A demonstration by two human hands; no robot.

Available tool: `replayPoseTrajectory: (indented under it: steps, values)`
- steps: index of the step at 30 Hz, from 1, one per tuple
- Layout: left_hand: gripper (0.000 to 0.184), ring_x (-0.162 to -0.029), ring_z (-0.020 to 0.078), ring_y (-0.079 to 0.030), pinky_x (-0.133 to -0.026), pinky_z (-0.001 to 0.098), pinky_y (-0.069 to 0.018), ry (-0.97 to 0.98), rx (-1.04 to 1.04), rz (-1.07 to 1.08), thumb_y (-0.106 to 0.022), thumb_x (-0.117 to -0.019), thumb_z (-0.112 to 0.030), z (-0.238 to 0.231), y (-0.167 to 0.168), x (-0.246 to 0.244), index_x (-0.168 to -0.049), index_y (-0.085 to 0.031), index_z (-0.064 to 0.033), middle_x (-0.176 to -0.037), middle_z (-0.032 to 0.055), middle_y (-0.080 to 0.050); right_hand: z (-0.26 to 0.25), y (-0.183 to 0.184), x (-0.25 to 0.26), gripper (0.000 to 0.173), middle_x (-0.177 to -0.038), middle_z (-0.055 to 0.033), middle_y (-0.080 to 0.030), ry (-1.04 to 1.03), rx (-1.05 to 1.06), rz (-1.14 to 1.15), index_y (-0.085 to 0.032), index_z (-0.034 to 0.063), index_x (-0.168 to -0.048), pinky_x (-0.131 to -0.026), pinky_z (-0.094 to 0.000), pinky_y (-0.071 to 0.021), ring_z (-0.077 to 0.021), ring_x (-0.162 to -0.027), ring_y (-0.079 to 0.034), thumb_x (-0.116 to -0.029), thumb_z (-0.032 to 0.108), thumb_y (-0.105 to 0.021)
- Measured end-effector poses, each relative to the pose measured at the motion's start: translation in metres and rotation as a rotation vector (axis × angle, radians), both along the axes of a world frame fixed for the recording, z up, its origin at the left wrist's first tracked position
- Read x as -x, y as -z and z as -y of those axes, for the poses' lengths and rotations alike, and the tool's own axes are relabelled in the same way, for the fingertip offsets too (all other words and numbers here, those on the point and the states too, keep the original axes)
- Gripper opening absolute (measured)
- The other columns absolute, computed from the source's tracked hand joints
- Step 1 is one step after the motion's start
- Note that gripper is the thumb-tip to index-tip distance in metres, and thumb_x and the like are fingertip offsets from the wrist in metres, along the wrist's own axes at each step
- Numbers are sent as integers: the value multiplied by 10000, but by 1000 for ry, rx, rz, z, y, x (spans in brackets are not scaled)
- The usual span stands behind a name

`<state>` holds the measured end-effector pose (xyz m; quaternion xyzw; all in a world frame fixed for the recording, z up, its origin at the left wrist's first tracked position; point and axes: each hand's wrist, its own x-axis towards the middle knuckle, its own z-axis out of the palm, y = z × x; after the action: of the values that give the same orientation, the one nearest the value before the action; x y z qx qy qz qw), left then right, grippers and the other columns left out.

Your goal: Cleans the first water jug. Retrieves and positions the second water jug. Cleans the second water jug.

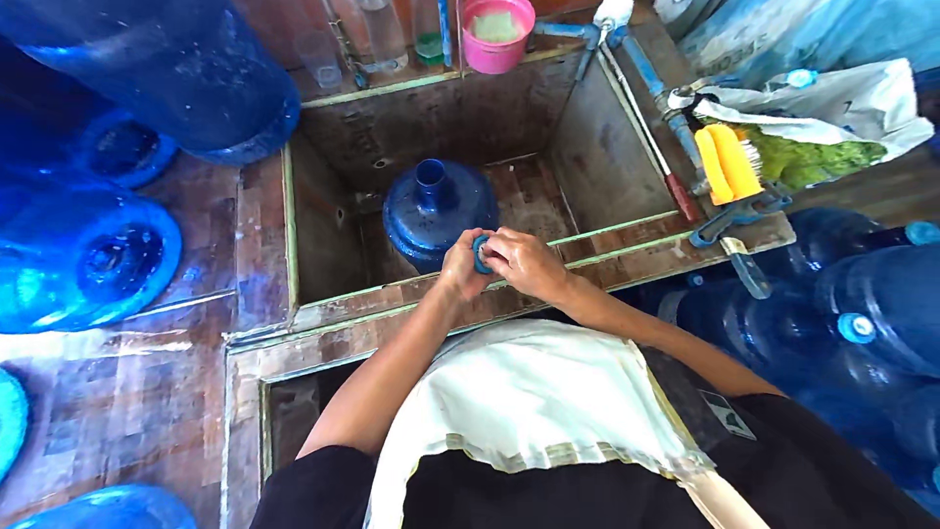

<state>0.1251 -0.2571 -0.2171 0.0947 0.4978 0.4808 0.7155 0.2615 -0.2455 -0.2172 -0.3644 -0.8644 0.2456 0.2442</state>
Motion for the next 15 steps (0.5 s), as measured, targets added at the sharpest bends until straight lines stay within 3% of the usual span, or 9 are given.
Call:
replayPoseTrajectory:
  steps: [4,7,10,12,15]
  values:
    - [285,-701,116,-613,-652,285,-532,-63,-16,-31,-353,-1080,-268,-2,-3,-9,-974,-576,-126,-796,14,-611,8,0,4,58,-1014,-191,-682,63,-63,29,-711,-16,-981,-756,-468,-606,-325,-886,-709,-936,9,-685]
    - [273,-772,126,-622,-700,320,-539,-89,-32,-25,-373,-1077,-312,2,-1,-17,-1010,-573,-138,-858,15,-619,8,7,9,128,-1009,-235,-673,139,-110,24,-706,-64,-1042,-752,-504,-601,-378,-905,-706,-939,-22,-642]
    - [341,-746,114,-623,-695,310,-549,-92,-57,14,-336,-1102,-363,-1,-5,-21,-984,-575,-150,-819,0,-619,4,5,3,133,-1000,-214,-663,172,-79,-12,-706,-42,-1058,-739,-501,-595,-357,-871,-695,-951,-1,-639]
    - [391,-716,100,-621,-666,296,-545,-44,-71,-18,-325,-1103,-422,-2,-6,-22,-953,-582,-169,-786,-19,-620,7,7,1,103,-952,-190,-641,212,-137,-28,-695,-29,-1018,-674,-464,-587,-330,-813,-680,-933,10,-652]
    - [433,-715,106,-612,-655,300,-535,-13,-79,-112,-312,-1109,-449,-4,-10,-28,-982,-601,-153,-801,-10,-614,2,9,2,79,-921,-218,-657,305,-166,-47,-671,-55,-952,-632,-480,-575,-353,-780,-693,-915,11,-649]
